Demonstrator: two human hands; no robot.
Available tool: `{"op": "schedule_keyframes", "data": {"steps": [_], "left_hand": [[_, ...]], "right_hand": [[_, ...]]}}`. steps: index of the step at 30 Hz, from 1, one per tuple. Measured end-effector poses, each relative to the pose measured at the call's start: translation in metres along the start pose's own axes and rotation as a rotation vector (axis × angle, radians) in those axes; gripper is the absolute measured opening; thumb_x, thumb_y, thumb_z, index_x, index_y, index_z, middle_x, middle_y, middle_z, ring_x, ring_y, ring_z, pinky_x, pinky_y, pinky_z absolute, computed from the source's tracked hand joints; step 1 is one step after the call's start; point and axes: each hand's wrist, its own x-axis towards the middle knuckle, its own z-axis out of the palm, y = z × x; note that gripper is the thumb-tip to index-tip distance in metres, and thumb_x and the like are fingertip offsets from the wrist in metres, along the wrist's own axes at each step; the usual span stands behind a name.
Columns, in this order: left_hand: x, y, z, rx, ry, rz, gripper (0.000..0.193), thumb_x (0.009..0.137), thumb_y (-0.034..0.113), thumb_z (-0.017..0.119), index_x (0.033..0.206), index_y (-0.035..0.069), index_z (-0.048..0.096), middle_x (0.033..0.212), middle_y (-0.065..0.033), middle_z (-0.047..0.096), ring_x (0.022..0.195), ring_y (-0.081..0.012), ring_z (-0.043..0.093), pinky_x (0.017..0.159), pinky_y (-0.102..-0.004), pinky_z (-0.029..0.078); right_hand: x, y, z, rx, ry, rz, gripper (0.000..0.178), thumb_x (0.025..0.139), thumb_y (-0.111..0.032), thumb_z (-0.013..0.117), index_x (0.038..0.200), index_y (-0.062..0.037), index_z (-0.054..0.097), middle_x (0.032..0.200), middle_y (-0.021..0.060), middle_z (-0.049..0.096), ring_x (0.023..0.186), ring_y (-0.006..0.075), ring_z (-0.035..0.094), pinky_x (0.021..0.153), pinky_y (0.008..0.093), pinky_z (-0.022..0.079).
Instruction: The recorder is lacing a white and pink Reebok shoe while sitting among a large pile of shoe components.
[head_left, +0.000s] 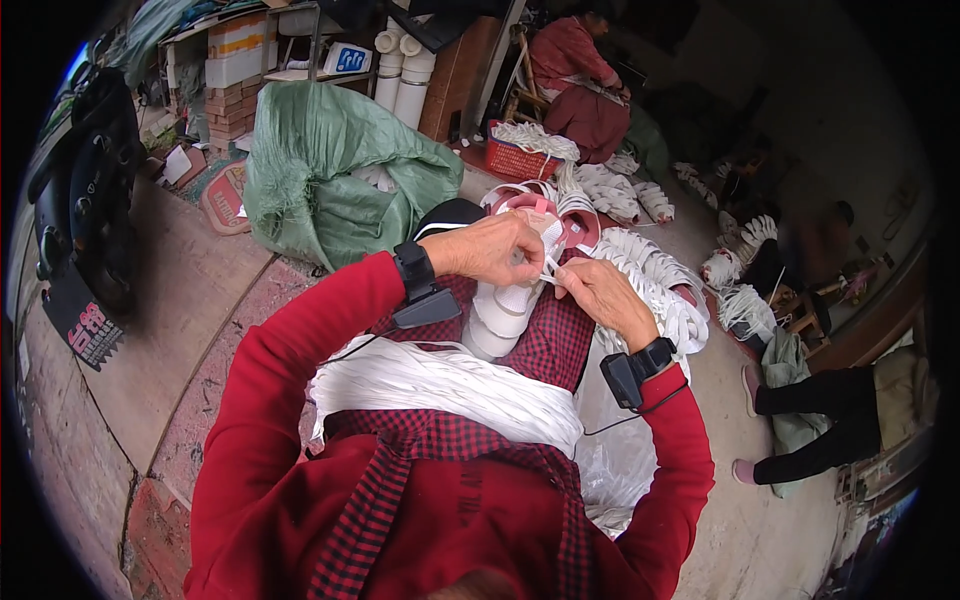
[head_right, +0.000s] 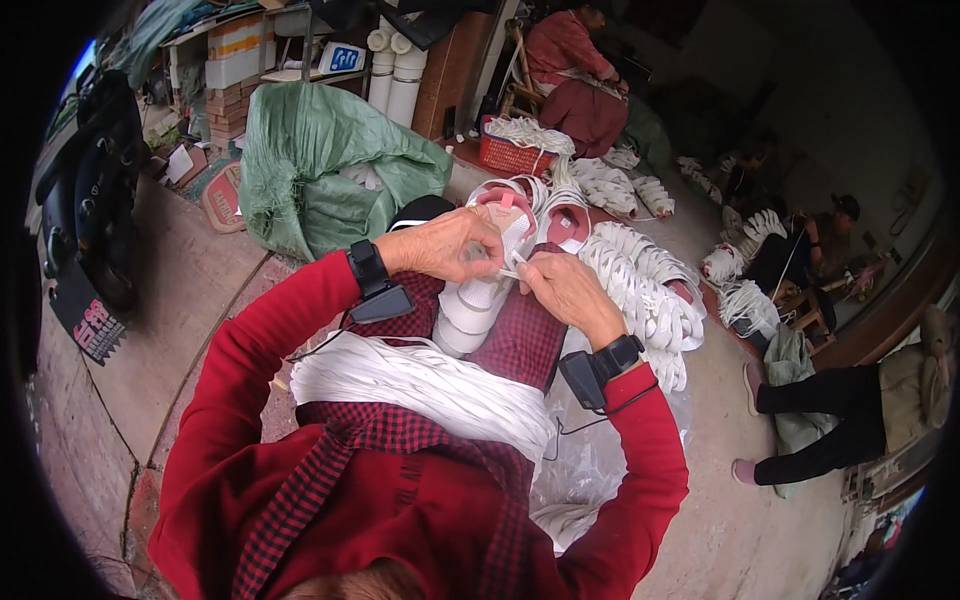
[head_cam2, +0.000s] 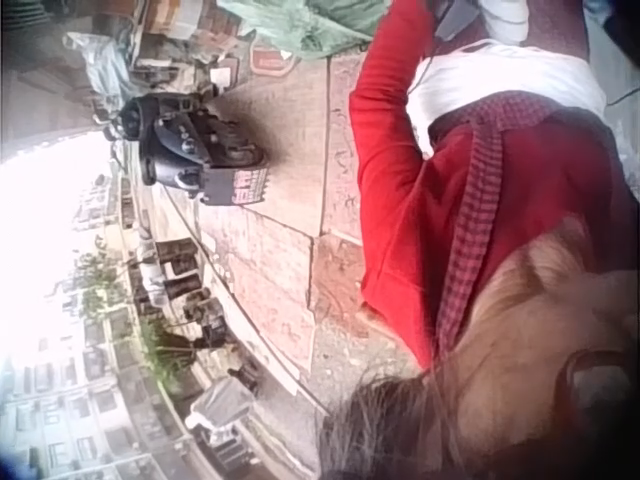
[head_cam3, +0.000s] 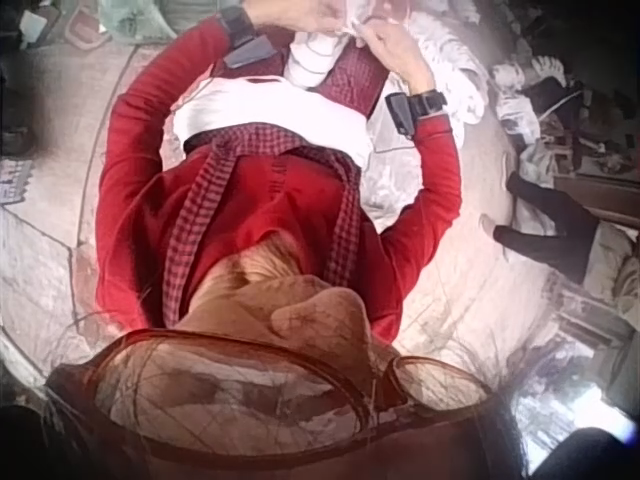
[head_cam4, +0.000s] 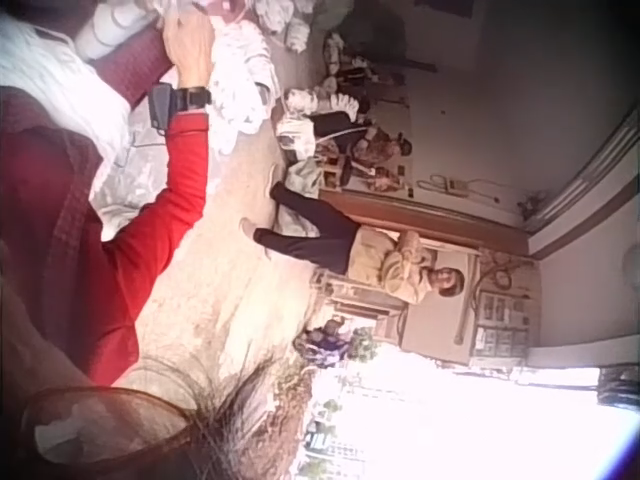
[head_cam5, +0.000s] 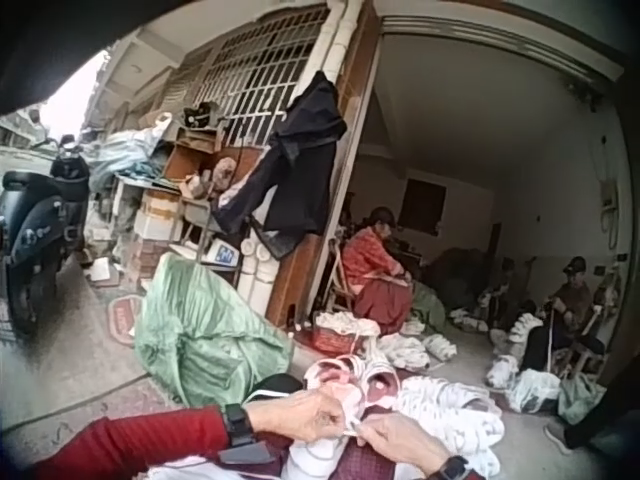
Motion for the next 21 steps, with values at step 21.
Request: {"op": "schedule_keyframes", "data": {"steps": [21], "left_hand": [[-0.028, 0.017, 0.024, 0.126, 0.083, 0.077, 0.017, 0.082, 0.017, 0.070, 0.086, 0.001, 0.068, 0.080, -0.0115, 0.064, 0.087, -0.0294, 0.058, 0.082, -0.0395, 0.048]], "right_hand": [[-0.034, 0.023, -0.072, 1.466, 0.693, -0.107, 0.026, 0.097, -0.018, 0.059, 0.116, -0.0008, 0.059, 0.084, 0.0003, 0.057, 0.084, 0.0109, 0.055, 0.075, 0.0257, 0.044]]}}
